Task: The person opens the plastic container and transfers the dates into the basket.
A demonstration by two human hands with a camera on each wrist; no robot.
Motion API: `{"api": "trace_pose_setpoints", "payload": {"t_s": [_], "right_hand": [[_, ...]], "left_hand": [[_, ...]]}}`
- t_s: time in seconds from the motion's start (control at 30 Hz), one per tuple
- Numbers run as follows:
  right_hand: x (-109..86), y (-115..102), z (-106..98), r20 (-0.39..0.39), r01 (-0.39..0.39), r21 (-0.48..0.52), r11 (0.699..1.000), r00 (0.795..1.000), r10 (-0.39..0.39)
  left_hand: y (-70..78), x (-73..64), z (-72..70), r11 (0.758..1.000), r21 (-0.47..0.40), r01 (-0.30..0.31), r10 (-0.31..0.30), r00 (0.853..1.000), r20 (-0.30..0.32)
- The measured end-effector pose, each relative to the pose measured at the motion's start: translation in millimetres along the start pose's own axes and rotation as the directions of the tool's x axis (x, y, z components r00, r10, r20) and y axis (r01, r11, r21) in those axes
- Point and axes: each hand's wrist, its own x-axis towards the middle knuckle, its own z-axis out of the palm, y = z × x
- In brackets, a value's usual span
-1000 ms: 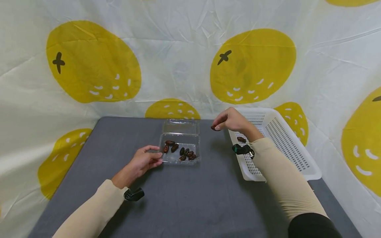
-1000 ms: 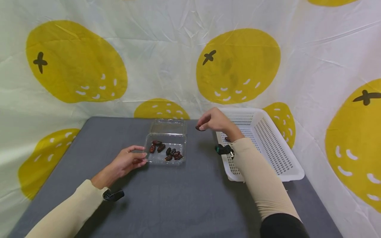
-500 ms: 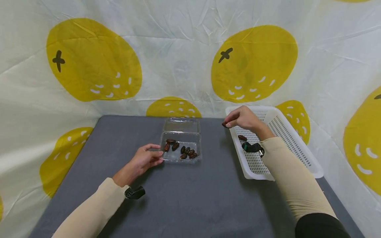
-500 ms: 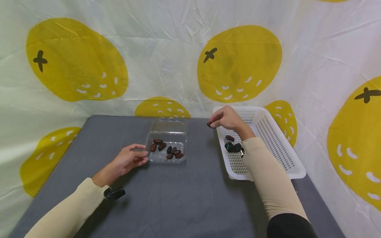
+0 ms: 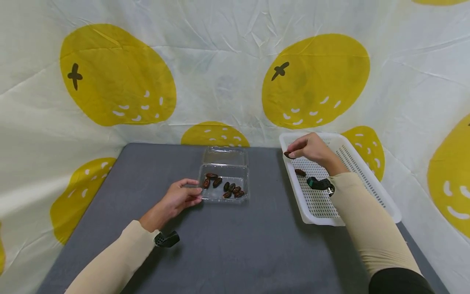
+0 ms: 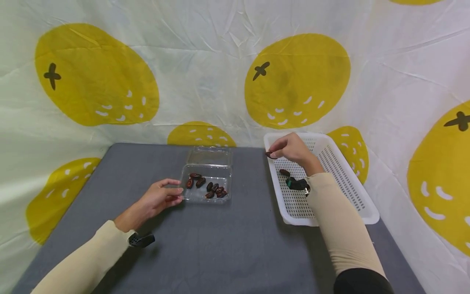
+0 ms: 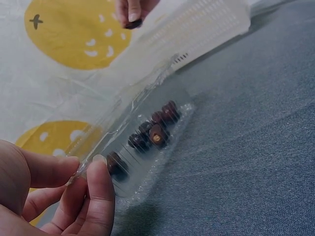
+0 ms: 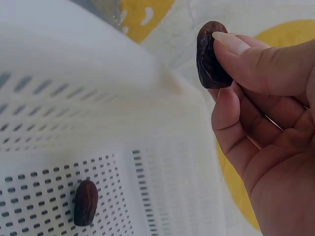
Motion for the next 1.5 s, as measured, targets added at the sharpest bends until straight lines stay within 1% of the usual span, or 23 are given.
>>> {"api": "trace_pose_setpoints", "payload": {"t_s": [0.2, 0.4, 0.57, 0.77, 1.0, 1.23, 1.5], "right_hand": [[-2.8, 11, -6, -0.012, -0.003, -0.039, 0.999, 1.000, 0.003], [-7.1, 25, -12, -0.047, -0.055, -0.067, 0.996, 0.998, 0.052], [-8.5, 40, -17, -0.061, -0.085, -0.099, 0.991, 0.995, 0.080], [-11.5, 50, -20, -0.059, -0.124, -0.101, 0.987, 0.991, 0.118], [-15.0, 64, -25, -0.054, -0.139, -0.128, 0.982, 0.990, 0.133], [-20.1, 76, -27, -0.058, -0.191, -0.112, 0.975, 0.981, 0.186], [-23.9, 86, -28, -0.060, -0.215, -0.111, 0.970, 0.976, 0.209]], "left_hand": [[-1.5, -0.1, -0.1, 1.000, -0.003, 0.000, 0.000, 1.000, -0.006], [-2.3, -0.9, 2.2, 1.000, -0.003, 0.000, 0.000, 1.000, 0.003], [-1.4, -1.2, 3.4, 1.000, -0.002, -0.004, 0.004, 1.000, 0.003], [-1.7, -0.2, 4.0, 1.000, -0.010, -0.003, 0.003, 1.000, 0.005], [-2.7, 0.5, 4.3, 1.000, -0.016, -0.008, 0.008, 1.000, 0.001], [-3.6, -0.5, 4.8, 1.000, -0.016, -0.005, 0.005, 1.000, -0.002], [-3.8, -2.1, 5.8, 1.000, -0.011, -0.009, 0.009, 1.000, -0.015]]}}
